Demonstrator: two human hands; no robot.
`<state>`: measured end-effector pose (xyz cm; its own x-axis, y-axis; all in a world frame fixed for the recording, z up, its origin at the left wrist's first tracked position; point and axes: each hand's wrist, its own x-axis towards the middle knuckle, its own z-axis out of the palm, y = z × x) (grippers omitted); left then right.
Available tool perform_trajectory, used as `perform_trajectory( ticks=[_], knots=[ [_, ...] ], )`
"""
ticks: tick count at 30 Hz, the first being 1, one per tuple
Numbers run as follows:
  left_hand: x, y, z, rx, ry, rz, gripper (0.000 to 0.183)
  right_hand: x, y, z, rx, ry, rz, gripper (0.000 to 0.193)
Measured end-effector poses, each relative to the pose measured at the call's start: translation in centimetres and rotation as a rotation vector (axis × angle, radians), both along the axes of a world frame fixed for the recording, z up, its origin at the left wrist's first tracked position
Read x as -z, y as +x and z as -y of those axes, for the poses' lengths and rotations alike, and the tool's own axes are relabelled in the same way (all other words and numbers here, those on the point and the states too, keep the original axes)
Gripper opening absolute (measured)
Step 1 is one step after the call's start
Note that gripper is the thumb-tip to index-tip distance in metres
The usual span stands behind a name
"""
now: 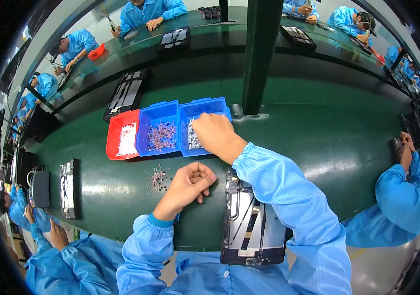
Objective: The person assembles a tablet by hand, inserting internal components, pins, and small connectors into a tablet chassis, taking the components from bins.
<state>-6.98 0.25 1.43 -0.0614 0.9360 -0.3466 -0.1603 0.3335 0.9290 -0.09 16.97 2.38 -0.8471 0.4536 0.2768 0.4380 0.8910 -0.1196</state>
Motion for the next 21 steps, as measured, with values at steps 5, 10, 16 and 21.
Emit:
perform_trajectory(
  ticks=[5, 10, 16, 21],
  knots=[
    [-0.5, -0.7, 0.6, -0.064, 0.044, 0.007, 0.016, -1.6, 1.5, 0.2, -0.011, -0.047, -0.056, 0.009],
    [-1.0, -0.7, 0.8, -0.213, 0.116, 0.066, 0.019, -5.1, 5.5, 3.3, -0.095, -0.38, -0.415, 0.011],
    [-2.0, 0.5, 0.9, -0.27, 0.237, 0.139, 0.024, -4.6, 10.5, 7.1, 0.018, -0.963, -0.403, 0.007],
    [-1.6, 0.9, 0.9, -0.25, 0.184, 0.082, 0.02, -2.8, 11.2, 8.1, -0.07, -0.71, -0.517, 0.007]
  ],
)
